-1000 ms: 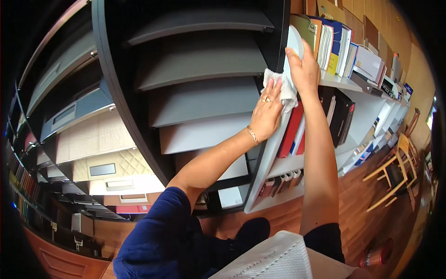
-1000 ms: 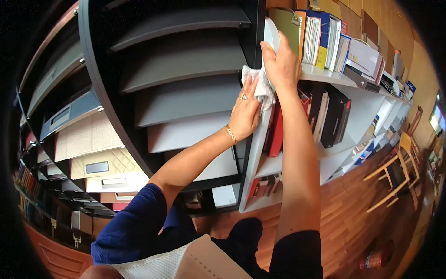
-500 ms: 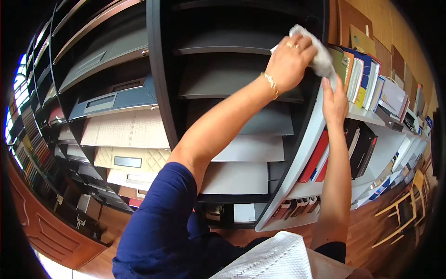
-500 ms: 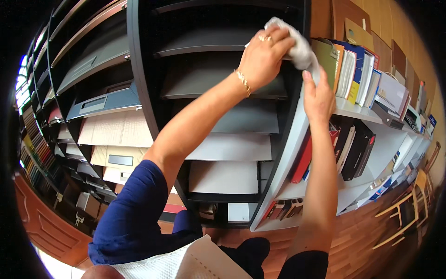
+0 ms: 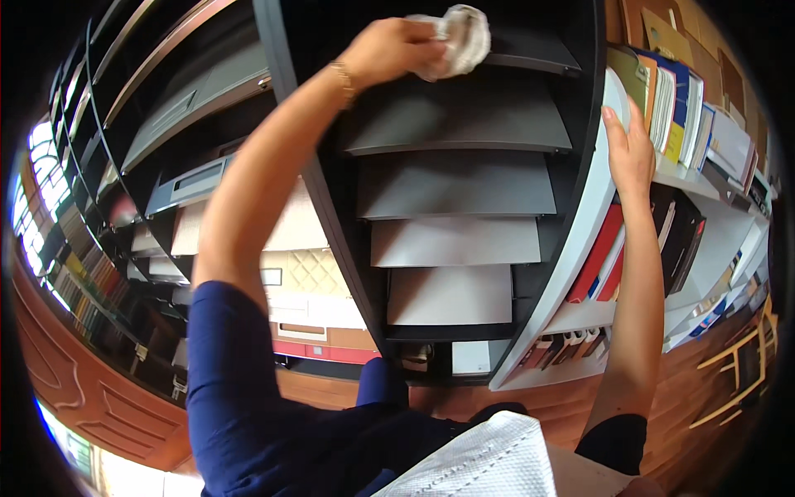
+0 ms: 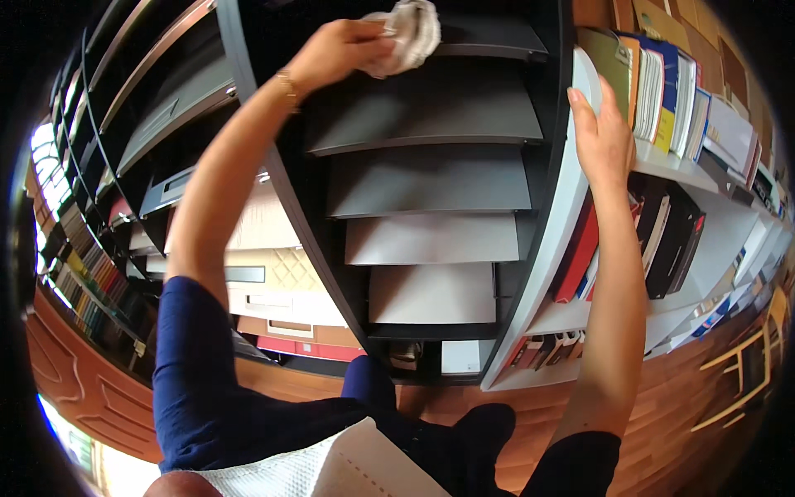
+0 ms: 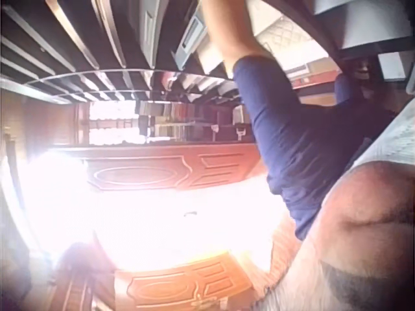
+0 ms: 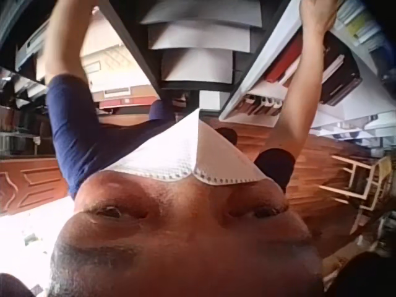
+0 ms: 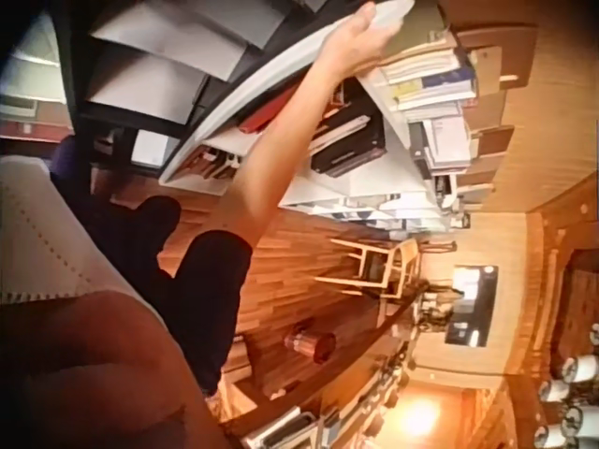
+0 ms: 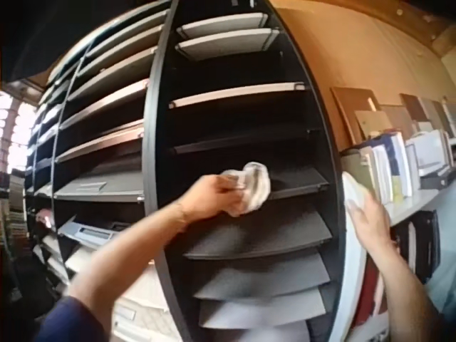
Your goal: The person is wiping down shelves and organizing binders in an office storage area.
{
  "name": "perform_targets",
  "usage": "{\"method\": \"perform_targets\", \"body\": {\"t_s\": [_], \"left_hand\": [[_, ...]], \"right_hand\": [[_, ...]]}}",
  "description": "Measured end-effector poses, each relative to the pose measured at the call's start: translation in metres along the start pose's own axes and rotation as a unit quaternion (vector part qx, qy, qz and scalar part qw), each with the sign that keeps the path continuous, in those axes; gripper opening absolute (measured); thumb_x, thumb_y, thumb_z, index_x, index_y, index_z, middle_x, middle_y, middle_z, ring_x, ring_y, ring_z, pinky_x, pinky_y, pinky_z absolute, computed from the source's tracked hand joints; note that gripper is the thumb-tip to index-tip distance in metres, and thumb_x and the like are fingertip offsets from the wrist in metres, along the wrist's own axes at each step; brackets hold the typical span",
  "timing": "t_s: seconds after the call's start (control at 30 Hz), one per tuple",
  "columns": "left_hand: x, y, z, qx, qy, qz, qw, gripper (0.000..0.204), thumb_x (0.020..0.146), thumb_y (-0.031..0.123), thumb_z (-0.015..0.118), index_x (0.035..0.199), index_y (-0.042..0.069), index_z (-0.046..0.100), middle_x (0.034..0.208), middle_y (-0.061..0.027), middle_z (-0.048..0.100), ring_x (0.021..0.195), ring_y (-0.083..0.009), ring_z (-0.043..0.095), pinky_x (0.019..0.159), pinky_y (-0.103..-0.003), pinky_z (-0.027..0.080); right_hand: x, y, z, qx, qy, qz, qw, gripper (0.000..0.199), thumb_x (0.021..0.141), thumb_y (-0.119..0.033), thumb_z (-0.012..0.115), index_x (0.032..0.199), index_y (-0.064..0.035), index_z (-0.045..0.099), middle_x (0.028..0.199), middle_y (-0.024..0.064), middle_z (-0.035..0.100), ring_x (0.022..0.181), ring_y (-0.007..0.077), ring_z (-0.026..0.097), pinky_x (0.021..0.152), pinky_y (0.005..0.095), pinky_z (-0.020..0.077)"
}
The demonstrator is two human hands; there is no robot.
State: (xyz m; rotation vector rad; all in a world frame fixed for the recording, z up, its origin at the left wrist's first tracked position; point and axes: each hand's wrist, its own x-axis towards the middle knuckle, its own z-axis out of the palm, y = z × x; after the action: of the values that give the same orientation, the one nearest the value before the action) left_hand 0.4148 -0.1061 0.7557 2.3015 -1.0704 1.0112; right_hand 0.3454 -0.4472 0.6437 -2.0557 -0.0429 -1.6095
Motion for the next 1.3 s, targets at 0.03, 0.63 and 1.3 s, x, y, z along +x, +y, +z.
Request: {"method": "perform_targets", "body": {"t_s": [0.03, 0.63, 1.3], "left_hand": [[-0.001, 0.000, -0.014, 0.041, -0.035, -0.037, 0.998, 0.033, 0.088, 0.038, 0.062, 0.105, 0.011, 0.070, 0.092, -0.0094, 0.070, 0.085, -0.0203, 0.068, 0.080, -0.031, 0.051], [0.210, -0.046, 0.121, 0.179, -0.075, 0.124, 0.973, 0.032, 0.095, 0.026, 0.047, 0.118, 0.009, 0.062, 0.114, -0.0139, 0.063, 0.103, -0.0297, 0.060, 0.088, -0.036, 0.047], [0.059, 0.067, 0.075, 0.141, -0.031, 0.119, 0.982, 0.032, 0.090, 0.035, 0.056, 0.116, 0.018, 0.064, 0.108, -0.0096, 0.066, 0.101, -0.0309, 0.062, 0.085, -0.037, 0.050]], "right_hand": [[-0.001, 0.003, 0.002, 0.003, -0.004, 0.010, 1.000, 0.058, 0.090, -0.051, 0.050, 0.133, -0.0122, 0.049, 0.109, 0.0217, 0.065, 0.104, 0.0411, 0.059, 0.088, 0.0430, 0.0455], [-0.004, -0.001, 0.000, -0.013, 0.025, -0.006, 1.000, 0.049, 0.088, -0.043, 0.056, 0.128, -0.0134, 0.053, 0.091, 0.0202, 0.068, 0.086, 0.0419, 0.063, 0.073, 0.0482, 0.0490], [-0.002, -0.007, -0.007, 0.001, -0.026, 0.017, 1.000, 0.055, 0.093, -0.043, 0.052, 0.134, -0.0070, 0.047, 0.122, 0.0206, 0.060, 0.114, 0.0354, 0.056, 0.095, 0.0371, 0.0422]]}}
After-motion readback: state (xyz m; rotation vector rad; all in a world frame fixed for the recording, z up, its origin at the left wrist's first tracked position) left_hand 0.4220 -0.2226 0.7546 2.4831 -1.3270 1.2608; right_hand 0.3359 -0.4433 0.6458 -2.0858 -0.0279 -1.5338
